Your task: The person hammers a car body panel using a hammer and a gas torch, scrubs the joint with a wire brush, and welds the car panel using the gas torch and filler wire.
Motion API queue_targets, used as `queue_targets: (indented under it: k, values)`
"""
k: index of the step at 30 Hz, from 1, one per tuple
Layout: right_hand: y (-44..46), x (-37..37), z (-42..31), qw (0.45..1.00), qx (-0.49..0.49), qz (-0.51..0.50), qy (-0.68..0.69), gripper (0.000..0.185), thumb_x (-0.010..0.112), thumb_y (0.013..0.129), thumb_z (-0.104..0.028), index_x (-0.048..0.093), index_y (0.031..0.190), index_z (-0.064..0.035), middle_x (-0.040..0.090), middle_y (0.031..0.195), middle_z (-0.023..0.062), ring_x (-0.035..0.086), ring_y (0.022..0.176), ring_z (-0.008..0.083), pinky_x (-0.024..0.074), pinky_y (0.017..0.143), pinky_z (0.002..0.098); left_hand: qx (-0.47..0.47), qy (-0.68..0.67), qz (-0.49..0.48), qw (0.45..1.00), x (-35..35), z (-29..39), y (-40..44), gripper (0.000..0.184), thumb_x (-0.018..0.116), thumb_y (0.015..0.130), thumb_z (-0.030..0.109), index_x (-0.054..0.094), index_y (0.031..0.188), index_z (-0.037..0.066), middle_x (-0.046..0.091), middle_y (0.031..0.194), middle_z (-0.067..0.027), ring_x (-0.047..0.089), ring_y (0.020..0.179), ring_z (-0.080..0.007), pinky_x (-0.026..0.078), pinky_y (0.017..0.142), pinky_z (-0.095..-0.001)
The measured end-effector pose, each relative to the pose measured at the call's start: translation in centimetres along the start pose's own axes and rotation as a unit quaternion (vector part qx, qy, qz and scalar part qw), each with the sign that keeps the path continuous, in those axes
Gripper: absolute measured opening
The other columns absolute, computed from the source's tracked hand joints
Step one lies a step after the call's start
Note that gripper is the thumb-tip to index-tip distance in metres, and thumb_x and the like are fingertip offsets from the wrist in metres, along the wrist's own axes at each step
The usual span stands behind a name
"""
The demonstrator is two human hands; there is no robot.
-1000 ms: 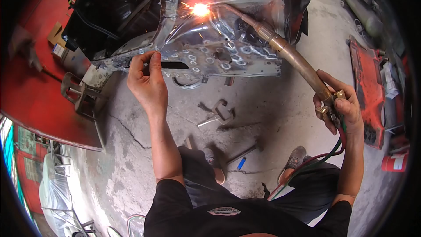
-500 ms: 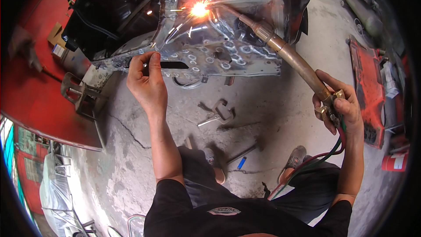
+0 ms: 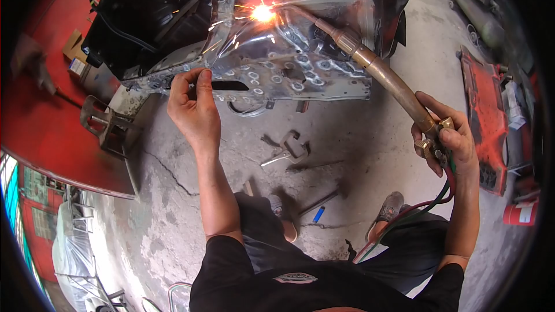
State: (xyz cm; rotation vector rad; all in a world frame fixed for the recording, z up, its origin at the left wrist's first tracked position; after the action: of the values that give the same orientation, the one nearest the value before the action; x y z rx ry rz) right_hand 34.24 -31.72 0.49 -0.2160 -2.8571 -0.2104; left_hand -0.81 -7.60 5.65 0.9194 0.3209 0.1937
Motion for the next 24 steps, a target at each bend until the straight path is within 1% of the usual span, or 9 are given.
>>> queue_targets:
  k: [5,10,13,14,16,17,18,21,24]
  values:
    - [0.0,0.0,0.0,1.000,0.002,-0.003,0.000,0.085,0.075,0.080,-0.037,0.045,0.145,0.0087,0.065,0.086,0.0186,0.068,0.063,0.0204,0.0495,0.033,0.0247,-0.010,-0.010,0.006,1.000,-0.1,0.0,-0.1,0.011,0.071,0.097,0.011,0.071,0.095,0.001,0.057,0.070,0.0061,0.041,0.055,0.0009,0.028,0.048,-0.0175]
    - [-0.9,-0.7,0.1,0.997,-0.026,-0.041,0.057,0.088,0.080,0.079,-0.036,0.045,0.146,0.0091,0.065,0.086,0.0215,0.065,0.057,0.0196,0.0469,0.034,0.0252,-0.036,-0.038,0.024,0.998,-1.6,-0.2,-1.3,0.010,0.071,0.096,0.011,0.070,0.096,0.001,0.057,0.070,0.0057,0.041,0.054,0.0009,0.027,0.047,-0.0177]
    - [-2.0,-1.7,1.1,0.992,-0.055,-0.088,0.077,0.088,0.084,0.078,-0.032,0.046,0.147,0.0057,0.065,0.088,0.0253,0.064,0.054,0.0195,0.0484,0.039,0.0272,-0.143,-0.092,0.016,0.985,-3.4,-0.5,-3.6,0.012,0.069,0.098,0.014,0.067,0.096,0.002,0.059,0.072,0.0034,0.047,0.056,-0.0018,0.034,0.049,-0.0191]
    - [-2.5,-1.7,1.2,0.989,-0.067,-0.108,0.079,0.088,0.085,0.077,-0.031,0.046,0.148,0.0040,0.066,0.089,0.0269,0.063,0.053,0.0196,0.0495,0.041,0.0280,-0.162,-0.105,0.003,0.981,-3.8,-0.6,-4.8,0.014,0.069,0.098,0.016,0.066,0.096,0.002,0.057,0.070,0.0035,0.045,0.052,-0.0017,0.031,0.045,-0.0193]
    - [-3.5,-0.2,0.7,0.990,0.018,-0.132,0.053,0.089,0.086,0.075,-0.028,0.046,0.147,0.0056,0.067,0.091,0.0252,0.063,0.054,0.0180,0.0492,0.045,0.0278,-0.226,-0.120,-0.036,0.966,-4.1,-1.7,-8.5,0.018,0.068,0.099,0.020,0.065,0.097,0.003,0.055,0.067,0.0030,0.044,0.048,-0.0022,0.030,0.041,-0.0198]
    - [-3.9,0.7,0.6,0.987,0.062,-0.141,0.040,0.090,0.087,0.073,-0.027,0.047,0.147,0.0064,0.067,0.092,0.0244,0.063,0.055,0.0171,0.0490,0.046,0.0276,-0.272,-0.123,-0.064,0.952,-4.1,-2.6,-11.1,0.019,0.067,0.099,0.022,0.064,0.096,0.003,0.055,0.067,0.0024,0.044,0.047,-0.0028,0.031,0.040,-0.0201]
    - [-4.2,1.4,0.6,0.988,0.075,-0.136,0.012,0.088,0.087,0.072,-0.021,0.048,0.146,0.0058,0.068,0.095,0.0202,0.064,0.061,0.0155,0.0512,0.051,0.0261,-0.337,-0.147,-0.095,0.925,-3.8,-4.2,-14.2,0.019,0.068,0.099,0.022,0.064,0.097,0.003,0.055,0.067,0.0016,0.044,0.047,-0.0038,0.031,0.040,-0.0206]
    - [-4.3,4.3,1.1,0.986,0.098,-0.130,-0.039,0.083,0.084,0.074,-0.016,0.048,0.146,0.0053,0.068,0.098,0.0152,0.064,0.066,0.0138,0.0523,0.055,0.0253,-0.529,-0.215,-0.152,0.806,-2.3,-6.3,-22.6,0.016,0.068,0.097,0.018,0.064,0.097,0.003,0.055,0.066,-0.0004,0.045,0.047,-0.0070,0.032,0.040,-0.0220]
    - [-5.2,5.6,2.0,0.985,0.105,-0.121,-0.060,0.079,0.081,0.076,-0.011,0.049,0.147,0.0033,0.067,0.100,0.0130,0.062,0.066,0.0127,0.0525,0.057,0.0253,-0.585,-0.313,-0.192,0.723,-0.5,-6.6,-24.7,0.015,0.066,0.097,0.015,0.064,0.103,0.000,0.058,0.071,-0.0034,0.051,0.052,-0.0096,0.037,0.044,-0.0233]
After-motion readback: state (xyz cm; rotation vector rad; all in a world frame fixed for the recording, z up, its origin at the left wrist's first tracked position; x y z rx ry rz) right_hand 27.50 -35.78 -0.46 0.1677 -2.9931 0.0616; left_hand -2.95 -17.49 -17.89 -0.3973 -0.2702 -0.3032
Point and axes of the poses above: each hand's wrist, its own y-axis towards the middle knuckle, its own x-axis out of the palm, z = x × y, the point moved 4 cm from there along y, towards the middle knuckle
